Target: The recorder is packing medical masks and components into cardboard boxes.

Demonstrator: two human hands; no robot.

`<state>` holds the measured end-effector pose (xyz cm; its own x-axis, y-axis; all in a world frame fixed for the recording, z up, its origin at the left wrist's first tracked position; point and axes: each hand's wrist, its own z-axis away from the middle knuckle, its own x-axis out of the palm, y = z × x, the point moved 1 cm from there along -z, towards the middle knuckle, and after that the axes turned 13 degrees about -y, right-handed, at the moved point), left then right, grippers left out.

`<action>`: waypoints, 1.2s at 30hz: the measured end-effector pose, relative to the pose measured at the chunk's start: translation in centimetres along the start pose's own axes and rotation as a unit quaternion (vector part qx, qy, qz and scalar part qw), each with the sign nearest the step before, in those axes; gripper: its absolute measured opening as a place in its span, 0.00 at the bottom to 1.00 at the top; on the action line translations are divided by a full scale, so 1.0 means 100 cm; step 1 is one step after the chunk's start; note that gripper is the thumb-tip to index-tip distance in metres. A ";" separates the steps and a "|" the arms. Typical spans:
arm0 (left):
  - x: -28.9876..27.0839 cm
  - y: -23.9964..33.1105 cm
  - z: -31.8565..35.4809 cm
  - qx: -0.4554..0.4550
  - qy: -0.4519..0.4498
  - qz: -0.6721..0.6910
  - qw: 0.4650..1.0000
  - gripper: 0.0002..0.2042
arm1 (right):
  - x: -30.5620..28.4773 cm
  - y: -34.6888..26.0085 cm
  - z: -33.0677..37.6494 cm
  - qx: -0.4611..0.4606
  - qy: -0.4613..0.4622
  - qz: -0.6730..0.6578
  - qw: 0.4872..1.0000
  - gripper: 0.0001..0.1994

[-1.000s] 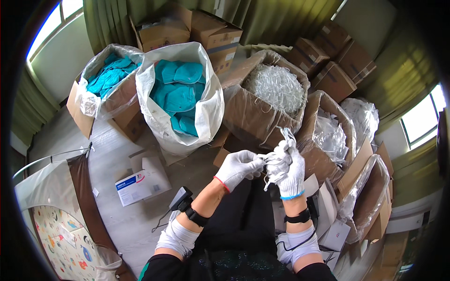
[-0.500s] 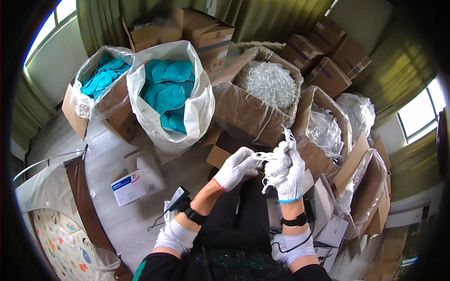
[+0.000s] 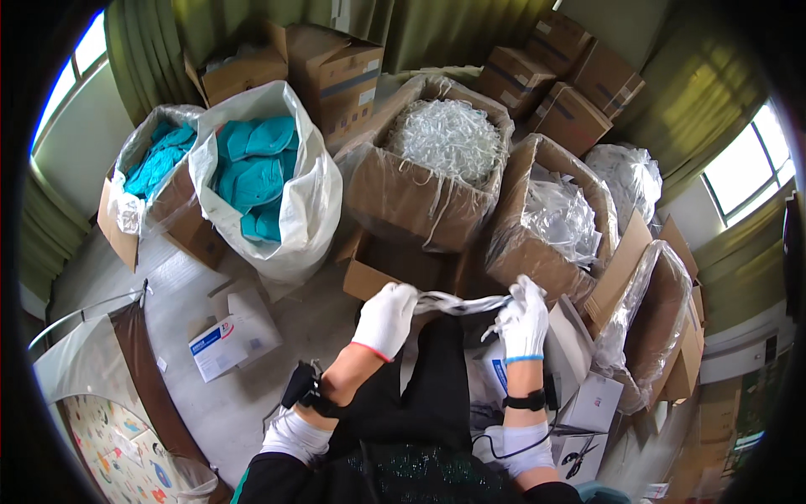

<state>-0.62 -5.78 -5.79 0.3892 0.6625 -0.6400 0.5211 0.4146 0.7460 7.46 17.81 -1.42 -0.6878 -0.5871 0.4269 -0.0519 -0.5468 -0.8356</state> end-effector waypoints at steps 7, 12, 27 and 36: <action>0.039 0.036 0.015 0.011 -0.212 0.040 0.976 0.05 | -0.008 0.050 0.034 -0.010 -0.310 0.153 0.938 0.13; 0.045 0.052 0.012 0.067 -0.178 0.069 0.979 0.09 | -0.028 0.049 0.062 0.214 -0.359 0.268 0.868 0.16; 0.048 0.068 0.022 0.007 -0.327 0.087 0.941 0.08 | -0.053 0.048 0.068 0.044 -0.328 0.321 0.887 0.11; 0.026 0.047 0.026 -0.024 -0.428 0.248 0.869 0.13 | -0.034 0.031 0.084 0.237 -0.368 0.185 0.880 0.15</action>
<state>4.84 -3.73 -4.46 0.9896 0.0693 -0.1257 0.1048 0.2498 0.9626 15.73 13.15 -2.53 0.0701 -0.9099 0.4089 0.5042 -0.3214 -0.8015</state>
